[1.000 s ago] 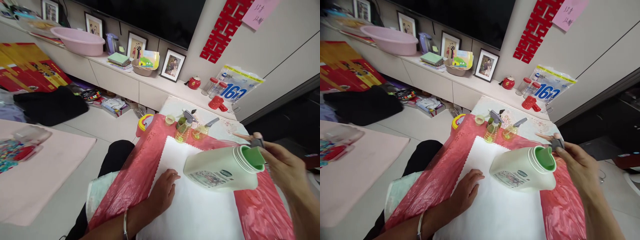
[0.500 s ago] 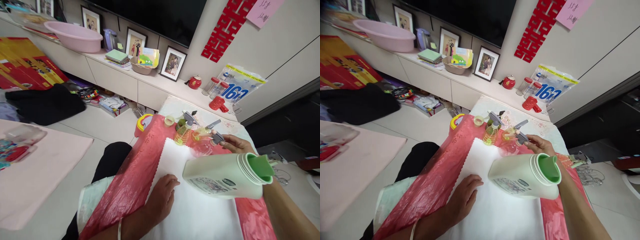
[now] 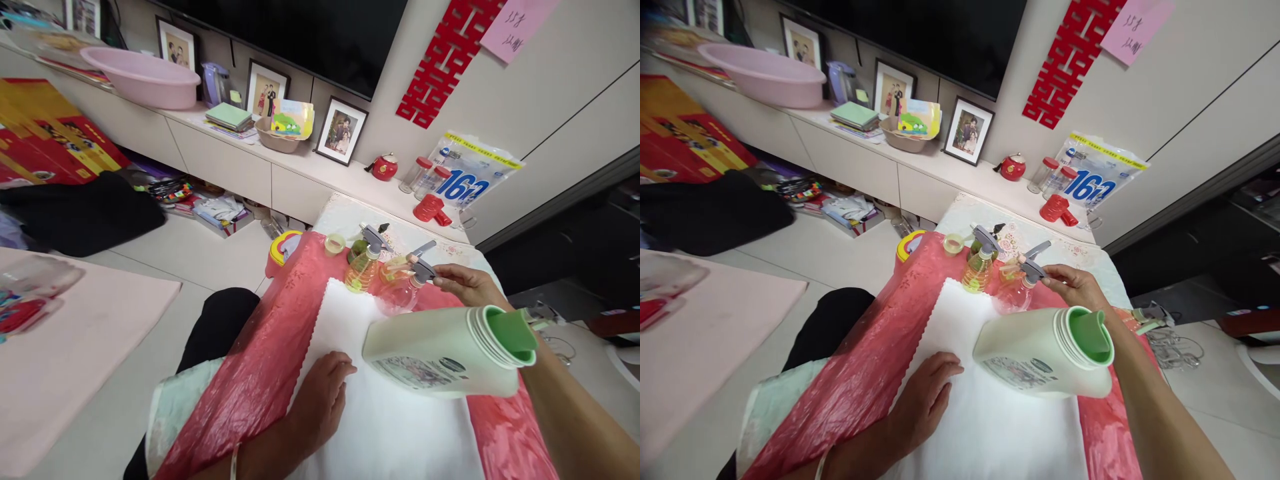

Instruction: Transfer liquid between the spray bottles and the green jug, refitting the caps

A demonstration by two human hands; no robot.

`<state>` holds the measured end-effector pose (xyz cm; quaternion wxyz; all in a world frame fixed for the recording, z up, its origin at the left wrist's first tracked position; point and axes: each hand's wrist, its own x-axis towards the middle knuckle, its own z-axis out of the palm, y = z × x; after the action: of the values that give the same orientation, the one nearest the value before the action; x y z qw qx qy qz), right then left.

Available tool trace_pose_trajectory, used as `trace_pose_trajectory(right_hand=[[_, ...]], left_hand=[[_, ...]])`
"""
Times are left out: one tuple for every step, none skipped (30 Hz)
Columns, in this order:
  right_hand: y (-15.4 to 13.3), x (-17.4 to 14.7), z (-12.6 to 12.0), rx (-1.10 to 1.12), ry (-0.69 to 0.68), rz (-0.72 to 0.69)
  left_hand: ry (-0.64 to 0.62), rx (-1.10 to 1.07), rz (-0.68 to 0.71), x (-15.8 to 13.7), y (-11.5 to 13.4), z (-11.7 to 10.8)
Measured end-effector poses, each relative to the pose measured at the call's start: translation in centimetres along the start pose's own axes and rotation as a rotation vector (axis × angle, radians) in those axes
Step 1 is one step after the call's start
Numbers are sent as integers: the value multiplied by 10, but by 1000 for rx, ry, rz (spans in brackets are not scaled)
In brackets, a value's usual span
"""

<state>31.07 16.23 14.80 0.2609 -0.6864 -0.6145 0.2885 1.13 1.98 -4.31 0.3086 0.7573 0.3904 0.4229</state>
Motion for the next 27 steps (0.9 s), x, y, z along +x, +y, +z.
trace_pose_trajectory(right_hand=[[0, 1, 0, -7, -5, -3], [0, 1, -1, -15, -12, -6], [1, 1, 0, -22, -16, -8], [1, 2, 0, -29, -17, -11], [2, 3, 0, -36, -15, -14], [3, 3, 0, -42, -10, -16], [4, 4, 0, -48, -4, -19], [5, 5, 0, -53, 2, -21], [6, 6, 0, -59, 5, -23], [7, 6, 0, -65, 7, -24], [8, 7, -1, -70, 8, -25], [9, 7, -2, -76, 11, -27], [9, 8, -2, -81, 14, -29], [10, 8, -3, -86, 18, -32], [11, 9, -3, -89, 20, -34], [12, 9, -3, -92, 22, -37], [12, 10, -4, -95, 24, -40], [14, 11, -4, -98, 27, -44], [15, 12, -3, -101, 30, -47], [16, 13, -3, -104, 33, -51], [17, 14, -3, -108, 37, -54], [18, 15, -2, -113, 40, -57], [19, 16, -2, -118, 41, -59], [20, 17, -1, -124, 41, -61], [21, 18, 0, -130, 40, -62], [22, 18, 0, -135, 39, -63], [22, 18, 1, -138, 40, -64]], left_hand=[[-4, -4, -4, 0, 0, 0], [-6, -8, -9, 0, 0, 0], [-6, -12, -14, 0, 0, 0], [-4, -14, -16, 1, 0, 0], [-2, -14, -15, 1, 0, 0], [-1, -12, -13, 1, 0, 0], [0, -9, -10, 1, 1, 0], [1, -5, -5, 1, 1, 0], [5, -1, 5, 1, 1, 0], [11, 6, 13, 1, 1, 0], [18, 12, 20, 1, 1, 0], [25, 17, 27, 1, 1, 0], [29, 20, 32, 1, 1, 0], [29, 23, 33, 1, 0, 0], [27, 24, 32, 1, 0, 0], [24, 23, 30, 1, 0, 0], [21, 23, 29, 1, -1, 0], [18, 22, 28, 1, -1, 0], [17, 21, 28, 1, -1, 0], [16, 18, 30, 0, -1, 0], [18, 16, 30, 0, -1, 1], [20, 16, 29, 0, -2, 1], [22, 18, 26, 0, -2, 1], [23, 21, 24, 0, -1, 1], [20, 21, 21, 0, -1, 1], [16, 21, 19, 0, -1, 1], [12, 19, 18, 1, -1, 1]])
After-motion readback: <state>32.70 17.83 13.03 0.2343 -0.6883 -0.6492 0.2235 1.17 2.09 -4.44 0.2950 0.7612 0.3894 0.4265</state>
